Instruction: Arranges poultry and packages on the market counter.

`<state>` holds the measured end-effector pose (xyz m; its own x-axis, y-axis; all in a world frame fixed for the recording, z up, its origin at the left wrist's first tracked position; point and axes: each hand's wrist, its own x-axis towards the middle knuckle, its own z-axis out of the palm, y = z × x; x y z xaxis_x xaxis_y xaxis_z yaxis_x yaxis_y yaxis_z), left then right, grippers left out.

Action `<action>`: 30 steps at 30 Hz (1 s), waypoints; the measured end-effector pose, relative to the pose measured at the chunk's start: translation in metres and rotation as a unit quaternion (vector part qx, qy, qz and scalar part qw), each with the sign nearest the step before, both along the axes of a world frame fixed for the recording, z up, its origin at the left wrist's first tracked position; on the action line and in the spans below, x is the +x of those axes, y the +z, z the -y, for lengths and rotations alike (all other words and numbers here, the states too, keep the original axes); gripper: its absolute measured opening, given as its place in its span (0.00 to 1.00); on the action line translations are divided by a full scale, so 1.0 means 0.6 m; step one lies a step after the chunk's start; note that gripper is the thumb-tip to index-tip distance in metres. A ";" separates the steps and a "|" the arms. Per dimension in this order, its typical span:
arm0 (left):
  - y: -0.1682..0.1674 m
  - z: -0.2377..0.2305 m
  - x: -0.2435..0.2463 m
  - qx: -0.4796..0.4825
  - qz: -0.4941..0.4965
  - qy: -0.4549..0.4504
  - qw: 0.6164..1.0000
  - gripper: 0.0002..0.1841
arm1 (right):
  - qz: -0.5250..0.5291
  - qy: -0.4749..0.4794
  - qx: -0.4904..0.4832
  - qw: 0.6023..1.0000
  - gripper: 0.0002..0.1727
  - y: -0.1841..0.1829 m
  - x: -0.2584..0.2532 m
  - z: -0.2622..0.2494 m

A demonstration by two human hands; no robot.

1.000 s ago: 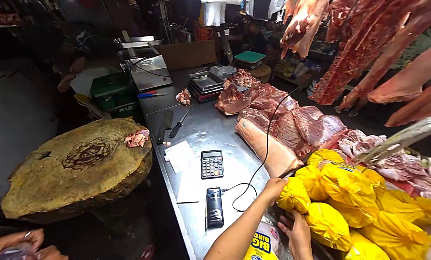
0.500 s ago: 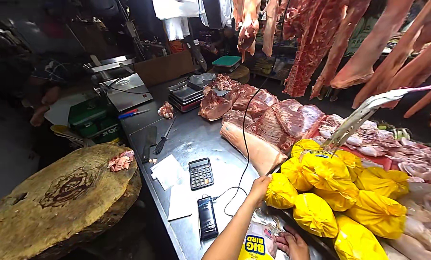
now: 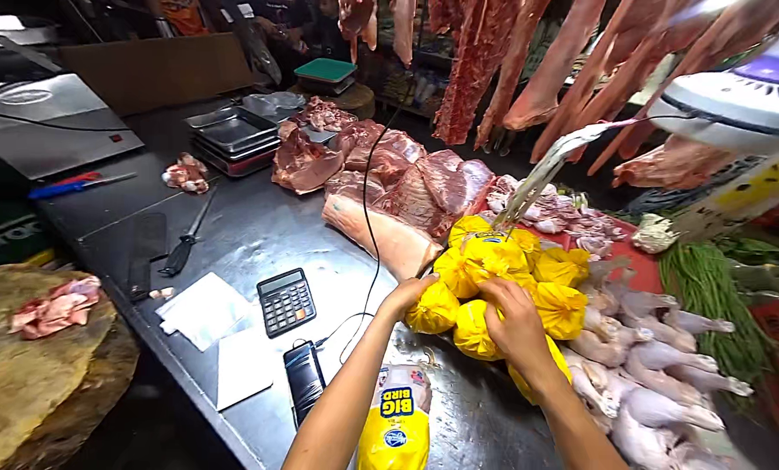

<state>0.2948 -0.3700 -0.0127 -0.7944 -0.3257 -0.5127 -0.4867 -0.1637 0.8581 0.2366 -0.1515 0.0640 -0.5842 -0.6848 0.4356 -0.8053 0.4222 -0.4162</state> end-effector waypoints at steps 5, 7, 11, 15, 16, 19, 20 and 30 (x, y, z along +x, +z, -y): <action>-0.011 -0.012 0.003 -0.009 -0.029 0.039 0.999 0.33 | -0.102 0.036 0.316 0.943 0.27 -0.006 -0.070 0.124; -0.015 -0.015 0.011 -0.016 -0.038 0.050 0.998 0.32 | -0.118 0.047 0.337 0.933 0.24 -0.020 -0.086 0.141; -0.020 -0.023 0.007 -0.032 -0.058 0.070 0.995 0.28 | -0.169 0.073 0.257 0.949 0.15 -0.039 -0.141 0.117; -0.042 -0.054 -0.001 -0.097 -0.041 0.119 0.987 0.34 | -0.181 0.070 0.235 0.953 0.11 -0.032 -0.176 0.100; -0.043 -0.065 -0.001 -0.117 -0.031 0.129 0.984 0.37 | -0.183 0.064 0.232 0.953 0.10 -0.029 -0.184 0.098; -0.047 -0.089 -0.014 -0.189 -0.021 0.163 0.968 0.38 | -0.209 0.048 0.216 0.953 0.06 -0.024 -0.208 0.094; -0.050 -0.090 -0.021 -0.207 -0.026 0.173 0.963 0.36 | -0.211 0.045 0.221 0.951 0.06 -0.022 -0.212 0.096; -0.021 -0.006 -0.018 -0.214 -0.048 -0.003 0.976 0.41 | -0.008 -0.034 0.054 0.998 0.21 0.087 -0.209 0.047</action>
<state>0.2838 -0.3661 -0.0253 -0.8349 -0.4884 -0.2537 -0.4007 0.2235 0.8885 0.1110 -0.1798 0.1165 -0.6253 -0.6864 0.3713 -0.7787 0.5182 -0.3536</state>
